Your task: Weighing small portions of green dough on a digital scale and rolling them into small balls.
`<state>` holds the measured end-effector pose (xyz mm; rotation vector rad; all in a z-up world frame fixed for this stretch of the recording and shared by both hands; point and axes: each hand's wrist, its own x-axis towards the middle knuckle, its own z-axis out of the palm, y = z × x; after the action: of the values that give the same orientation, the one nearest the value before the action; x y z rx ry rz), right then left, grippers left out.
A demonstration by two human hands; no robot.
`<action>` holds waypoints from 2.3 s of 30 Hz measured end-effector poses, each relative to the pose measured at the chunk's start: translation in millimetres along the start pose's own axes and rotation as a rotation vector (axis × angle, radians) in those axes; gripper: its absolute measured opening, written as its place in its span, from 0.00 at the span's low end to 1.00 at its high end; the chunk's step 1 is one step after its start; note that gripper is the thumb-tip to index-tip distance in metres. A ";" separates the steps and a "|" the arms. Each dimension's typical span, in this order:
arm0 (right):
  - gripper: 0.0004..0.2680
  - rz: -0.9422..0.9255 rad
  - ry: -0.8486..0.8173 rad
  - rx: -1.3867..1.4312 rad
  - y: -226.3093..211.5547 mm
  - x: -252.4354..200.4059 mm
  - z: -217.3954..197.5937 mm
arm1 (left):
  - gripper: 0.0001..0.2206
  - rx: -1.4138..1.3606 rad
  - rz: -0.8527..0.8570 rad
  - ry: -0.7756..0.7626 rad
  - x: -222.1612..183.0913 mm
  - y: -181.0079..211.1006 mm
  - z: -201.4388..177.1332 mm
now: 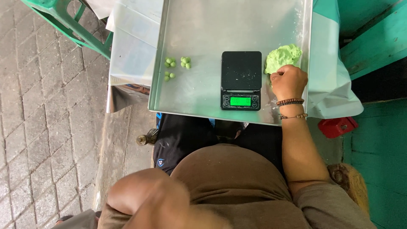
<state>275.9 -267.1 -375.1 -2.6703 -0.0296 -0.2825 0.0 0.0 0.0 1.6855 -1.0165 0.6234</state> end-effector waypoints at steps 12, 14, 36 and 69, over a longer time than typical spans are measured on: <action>0.08 -0.097 -0.224 0.063 15.7 4.9 -22.5 | 0.18 0.235 -0.102 -0.027 -200.6 -186.1 76.4; 0.11 -0.118 -0.261 -0.030 19.6 8.7 -16.4 | 0.14 0.326 -0.146 0.015 -222.8 -201.7 79.1; 0.08 -0.222 -0.218 0.552 -78.6 -30.0 -58.1 | 0.08 0.500 -0.148 0.132 -254.1 -229.2 89.8; 0.07 -0.140 -0.036 -0.066 11.7 -13.1 -12.6 | 0.07 0.515 -0.068 0.147 -257.8 -236.7 90.3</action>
<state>261.4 -282.8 -371.8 -2.7432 -0.2235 -0.2841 65.7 27.1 -354.3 2.0703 -0.7248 1.0102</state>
